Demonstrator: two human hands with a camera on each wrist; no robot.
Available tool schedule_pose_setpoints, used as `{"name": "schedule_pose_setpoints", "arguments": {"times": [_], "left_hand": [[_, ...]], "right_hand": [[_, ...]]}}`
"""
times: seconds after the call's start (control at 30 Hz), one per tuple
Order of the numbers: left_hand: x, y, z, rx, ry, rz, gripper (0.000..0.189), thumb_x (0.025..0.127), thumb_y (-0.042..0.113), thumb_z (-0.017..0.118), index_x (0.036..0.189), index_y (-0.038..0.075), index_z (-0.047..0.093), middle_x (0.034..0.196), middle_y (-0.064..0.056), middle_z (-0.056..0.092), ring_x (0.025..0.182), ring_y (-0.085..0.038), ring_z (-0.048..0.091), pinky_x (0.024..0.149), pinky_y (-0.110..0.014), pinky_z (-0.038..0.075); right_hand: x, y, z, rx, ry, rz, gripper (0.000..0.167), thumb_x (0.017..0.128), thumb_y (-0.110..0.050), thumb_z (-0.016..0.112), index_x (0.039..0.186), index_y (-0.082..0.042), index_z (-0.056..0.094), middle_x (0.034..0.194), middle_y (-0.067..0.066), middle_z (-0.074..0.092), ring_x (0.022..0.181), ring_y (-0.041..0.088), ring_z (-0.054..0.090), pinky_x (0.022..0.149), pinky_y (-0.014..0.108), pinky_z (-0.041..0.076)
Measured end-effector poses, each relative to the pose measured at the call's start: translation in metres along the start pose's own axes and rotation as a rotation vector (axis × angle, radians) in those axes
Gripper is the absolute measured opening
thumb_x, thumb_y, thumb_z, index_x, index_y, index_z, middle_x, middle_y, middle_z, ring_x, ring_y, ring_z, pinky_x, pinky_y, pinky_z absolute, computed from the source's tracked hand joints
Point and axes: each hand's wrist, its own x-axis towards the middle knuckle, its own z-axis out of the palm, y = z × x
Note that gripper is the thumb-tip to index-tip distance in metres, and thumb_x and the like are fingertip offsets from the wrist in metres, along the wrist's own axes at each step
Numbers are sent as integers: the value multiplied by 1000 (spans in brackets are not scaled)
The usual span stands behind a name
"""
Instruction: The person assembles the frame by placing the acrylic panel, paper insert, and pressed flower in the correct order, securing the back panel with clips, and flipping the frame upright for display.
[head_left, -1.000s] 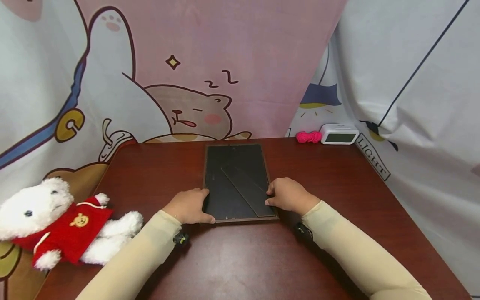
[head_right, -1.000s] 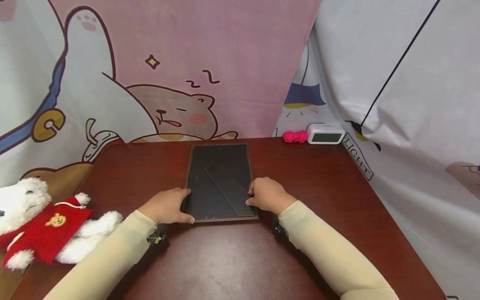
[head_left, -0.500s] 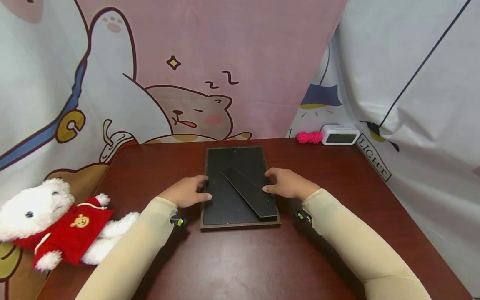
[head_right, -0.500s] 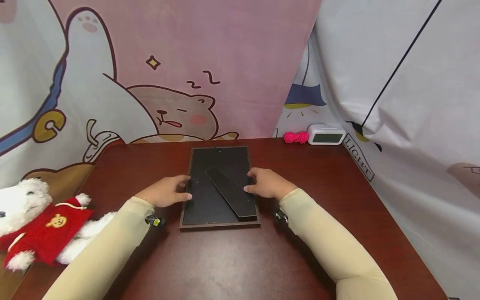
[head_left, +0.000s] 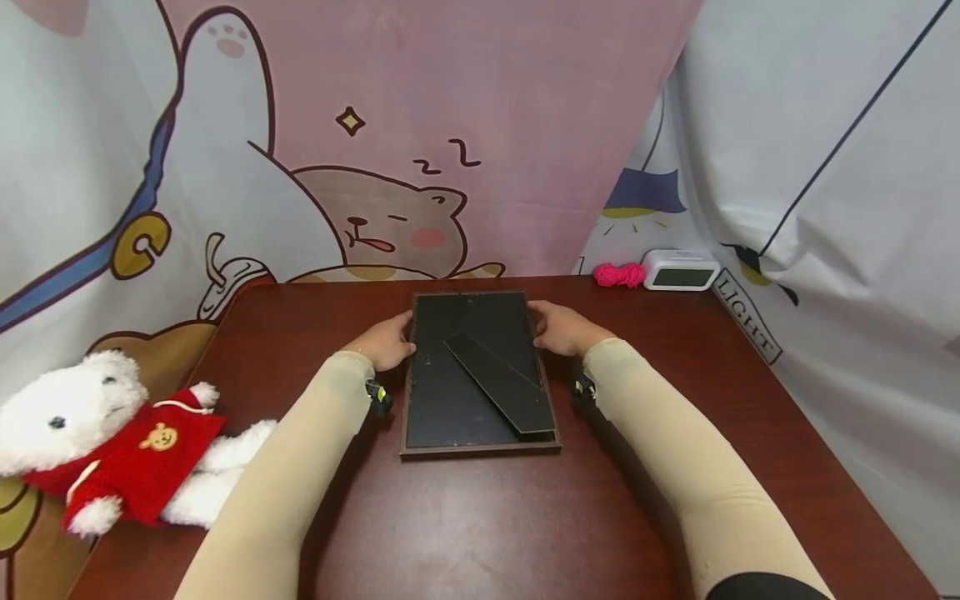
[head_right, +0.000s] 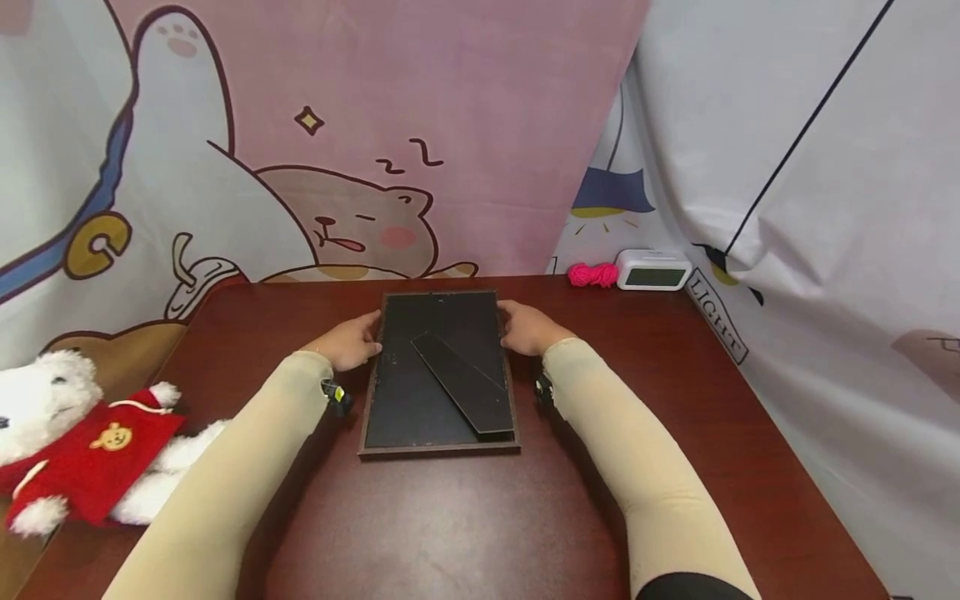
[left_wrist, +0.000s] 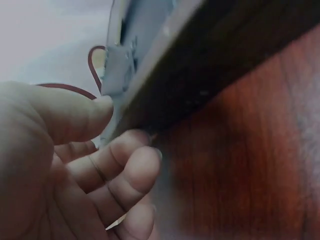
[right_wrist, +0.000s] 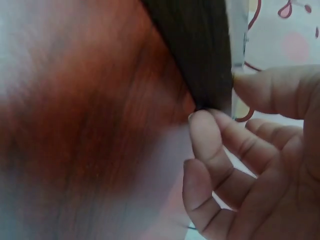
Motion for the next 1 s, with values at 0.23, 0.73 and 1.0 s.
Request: {"name": "schedule_pose_setpoints", "arguments": {"times": [0.23, 0.73, 1.0], "left_hand": [[10, -4, -2, -23, -26, -19, 79, 107, 18, 58, 169, 4, 12, 132, -25, 64, 111, -33, 68, 105, -53, 51], [10, -10, 4, -82, -3, -20, 74, 106, 18, 58, 168, 5, 19, 125, -21, 63, 100, -28, 64, 92, -47, 53], [11, -7, 3, -93, -9, -35, 73, 105, 18, 56, 168, 10, 20, 135, -25, 60, 110, -32, 63, 98, -49, 53]], "right_hand": [[6, 4, -4, 104, -5, 21, 75, 97, -7, 70, 164, -4, 35, 131, 24, 63, 114, 34, 62, 98, 47, 55], [11, 12, 2, 207, 5, 35, 66, 98, -9, 70, 159, -5, 44, 135, 24, 61, 106, 31, 66, 91, 42, 58], [14, 8, 3, 159, 33, 27, 64, 94, -11, 67, 155, -5, 48, 138, 25, 60, 118, 36, 62, 99, 47, 55]]}}
